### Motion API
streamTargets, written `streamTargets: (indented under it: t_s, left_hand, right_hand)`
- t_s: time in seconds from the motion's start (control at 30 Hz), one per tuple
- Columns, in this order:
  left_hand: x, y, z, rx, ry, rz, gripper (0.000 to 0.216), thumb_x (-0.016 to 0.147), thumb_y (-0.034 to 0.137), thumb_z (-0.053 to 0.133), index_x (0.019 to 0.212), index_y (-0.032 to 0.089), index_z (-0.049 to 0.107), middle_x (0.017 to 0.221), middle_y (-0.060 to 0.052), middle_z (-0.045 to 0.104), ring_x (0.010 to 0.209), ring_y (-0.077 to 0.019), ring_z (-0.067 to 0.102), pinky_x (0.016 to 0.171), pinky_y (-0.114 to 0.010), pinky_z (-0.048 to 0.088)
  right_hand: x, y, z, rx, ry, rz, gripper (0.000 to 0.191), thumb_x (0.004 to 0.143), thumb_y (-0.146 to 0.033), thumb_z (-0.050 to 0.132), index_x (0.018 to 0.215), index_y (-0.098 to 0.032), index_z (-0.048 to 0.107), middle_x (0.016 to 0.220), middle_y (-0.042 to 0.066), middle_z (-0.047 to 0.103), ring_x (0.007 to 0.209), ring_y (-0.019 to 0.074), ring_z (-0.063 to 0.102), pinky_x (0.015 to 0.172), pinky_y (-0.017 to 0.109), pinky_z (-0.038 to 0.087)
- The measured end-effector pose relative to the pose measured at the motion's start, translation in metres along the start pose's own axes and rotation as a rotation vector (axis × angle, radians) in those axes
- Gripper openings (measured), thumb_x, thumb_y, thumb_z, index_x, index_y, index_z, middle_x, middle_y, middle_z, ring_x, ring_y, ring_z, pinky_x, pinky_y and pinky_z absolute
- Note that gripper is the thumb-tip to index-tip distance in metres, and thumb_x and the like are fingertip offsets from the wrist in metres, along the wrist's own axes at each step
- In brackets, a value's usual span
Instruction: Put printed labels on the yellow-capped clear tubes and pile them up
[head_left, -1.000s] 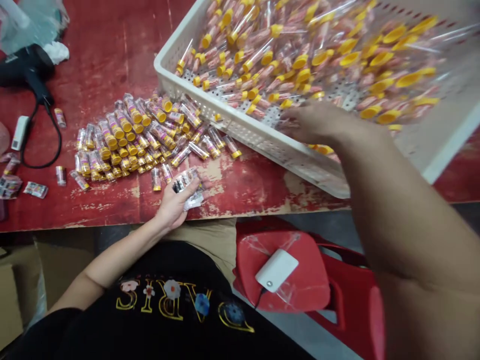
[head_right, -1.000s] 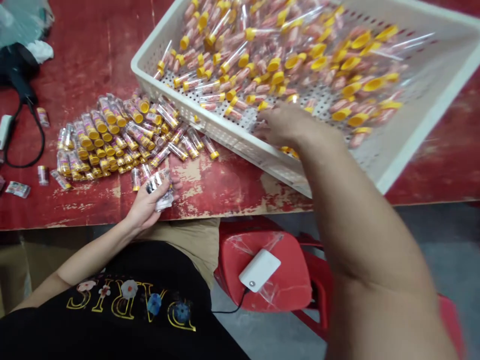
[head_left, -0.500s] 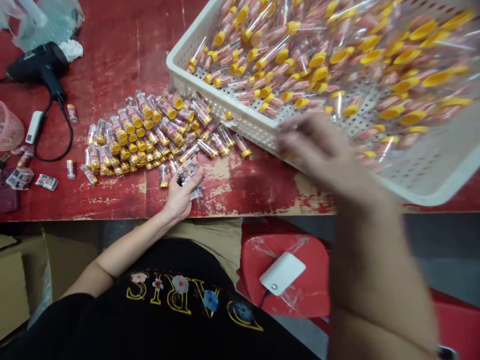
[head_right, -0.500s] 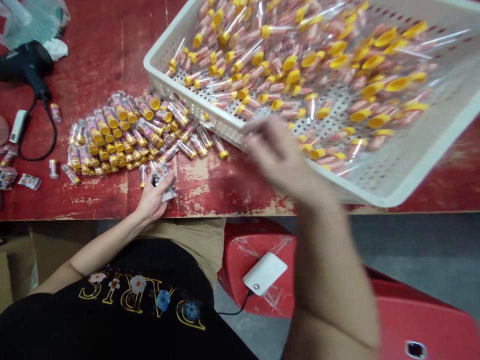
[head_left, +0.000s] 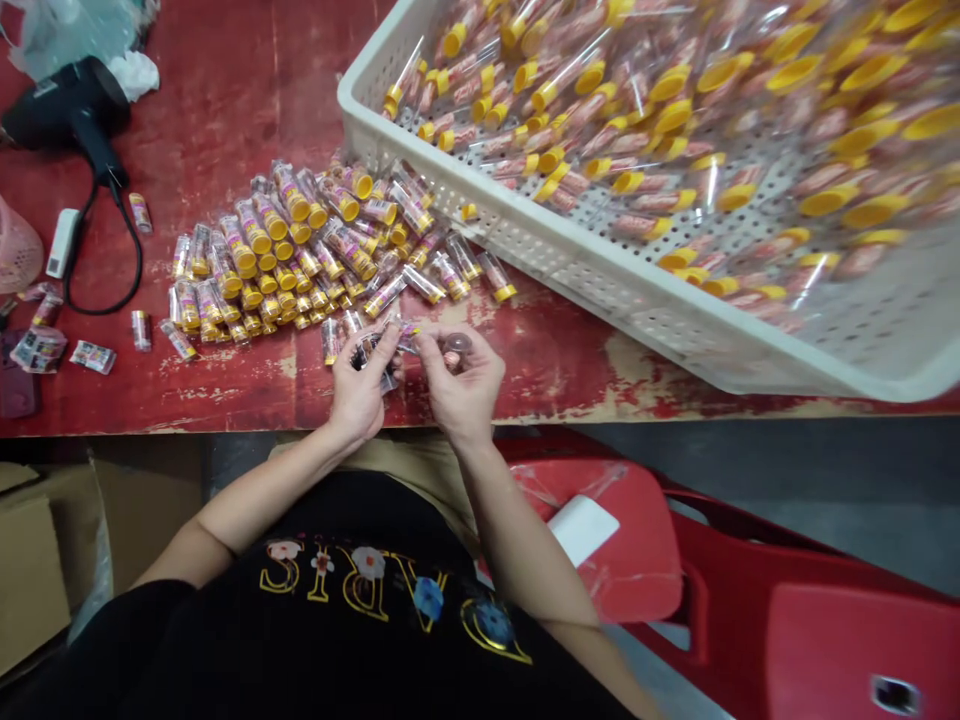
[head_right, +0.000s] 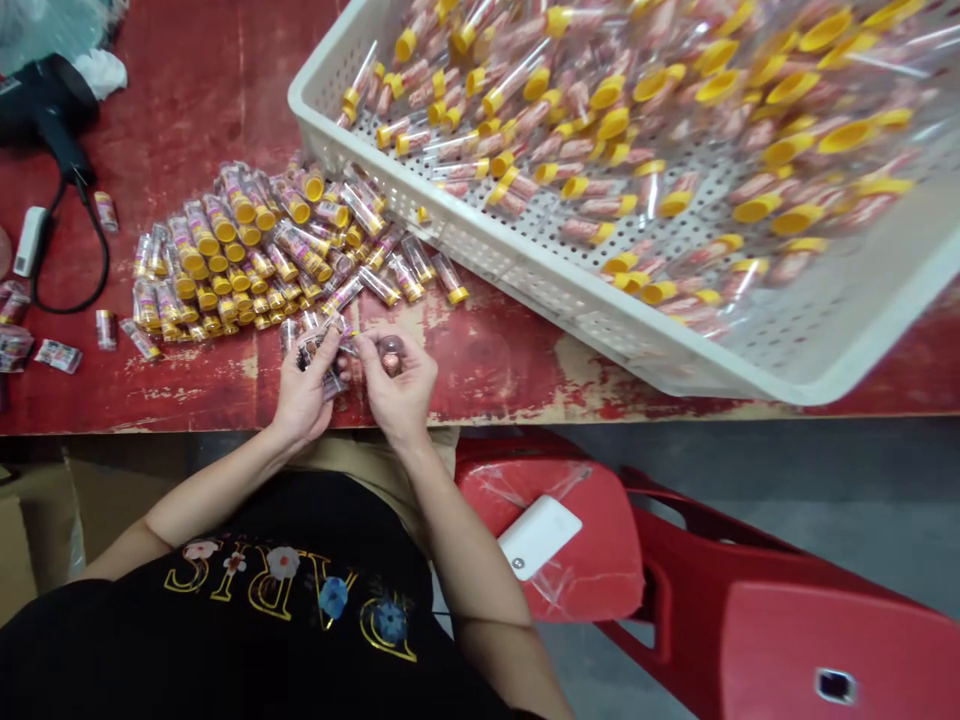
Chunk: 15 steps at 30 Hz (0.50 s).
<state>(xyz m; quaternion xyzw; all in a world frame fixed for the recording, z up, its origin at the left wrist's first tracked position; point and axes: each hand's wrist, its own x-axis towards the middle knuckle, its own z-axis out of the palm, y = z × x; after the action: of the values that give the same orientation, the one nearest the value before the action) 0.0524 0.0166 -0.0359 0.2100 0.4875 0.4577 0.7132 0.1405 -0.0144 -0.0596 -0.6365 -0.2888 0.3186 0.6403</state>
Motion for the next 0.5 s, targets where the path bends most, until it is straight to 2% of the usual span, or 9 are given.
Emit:
streamTargets:
  t_s: [0.07,0.13,0.23,0.3,0.37,0.43,0.5]
  left_hand:
    - [0.001,0.0,0.003,-0.011,0.039,-0.01,0.042,0.065,0.037,0.089,0.092,0.017,0.065,0.07,0.006,0.062,0.054,-0.004,0.052,0.054,-0.018,0.042]
    - [0.003,0.001,0.005,-0.049,0.08,-0.023,0.041,0.066,0.036,0.089,0.092,0.017,0.064,0.07,0.006,0.062,0.055,-0.004,0.054,0.055,-0.018,0.044]
    - [0.005,0.005,0.004,-0.092,0.071,-0.088,0.036,0.07,0.034,0.086,0.089,0.016,0.062,0.071,0.004,0.063,0.057,-0.0054,0.056,0.057,-0.019,0.045]
    - [0.005,0.008,0.001,-0.097,0.05,-0.134,0.033,0.073,0.034,0.085,0.086,0.016,0.06,0.07,0.004,0.061,0.056,-0.0057,0.053,0.053,-0.019,0.043]
    - [0.004,0.01,-0.001,-0.108,0.044,-0.161,0.031,0.074,0.034,0.083,0.084,0.016,0.059,0.07,0.004,0.059,0.056,-0.0054,0.051,0.05,-0.019,0.04]
    - [0.001,0.011,-0.002,-0.124,0.041,-0.186,0.03,0.075,0.033,0.083,0.083,0.016,0.059,0.069,0.004,0.057,0.056,-0.0049,0.05,0.05,-0.018,0.039]
    - [-0.001,0.011,-0.002,-0.126,0.031,-0.21,0.029,0.076,0.032,0.082,0.082,0.017,0.058,0.068,0.005,0.056,0.055,-0.0044,0.05,0.05,-0.018,0.039]
  right_hand:
    - [-0.003,0.002,0.006,0.025,-0.049,0.038,0.035,0.082,-0.054,0.07,0.074,-0.02,0.061,0.062,-0.004,0.054,0.055,0.0093,0.05,0.056,0.024,0.05]
    - [-0.004,0.004,0.004,0.074,-0.174,0.091,0.035,0.085,-0.054,0.066,0.076,-0.021,0.059,0.059,-0.005,0.05,0.05,0.0087,0.046,0.052,0.024,0.048]
    - [-0.005,0.0,-0.014,0.01,-0.308,0.01,0.03,0.089,-0.05,0.063,0.101,-0.023,0.063,0.079,0.0,0.061,0.064,0.0108,0.054,0.062,0.026,0.054]
    - [-0.009,-0.006,-0.031,-0.141,-0.302,-0.107,0.039,0.09,-0.046,0.062,0.124,-0.025,0.06,0.104,0.005,0.062,0.085,0.0146,0.061,0.081,0.033,0.058]
    - [-0.016,-0.013,-0.043,-0.243,-0.271,-0.19,0.049,0.09,-0.04,0.064,0.137,-0.027,0.054,0.114,0.008,0.059,0.098,0.018,0.061,0.091,0.039,0.057]
    - [-0.024,-0.018,-0.05,-0.239,-0.233,-0.238,0.052,0.088,-0.034,0.067,0.138,-0.027,0.052,0.11,0.007,0.061,0.099,0.0191,0.064,0.089,0.039,0.059]
    - [-0.03,-0.02,-0.05,-0.242,-0.211,-0.294,0.044,0.086,-0.028,0.071,0.128,-0.026,0.058,0.104,0.006,0.064,0.093,0.0185,0.066,0.083,0.036,0.059]
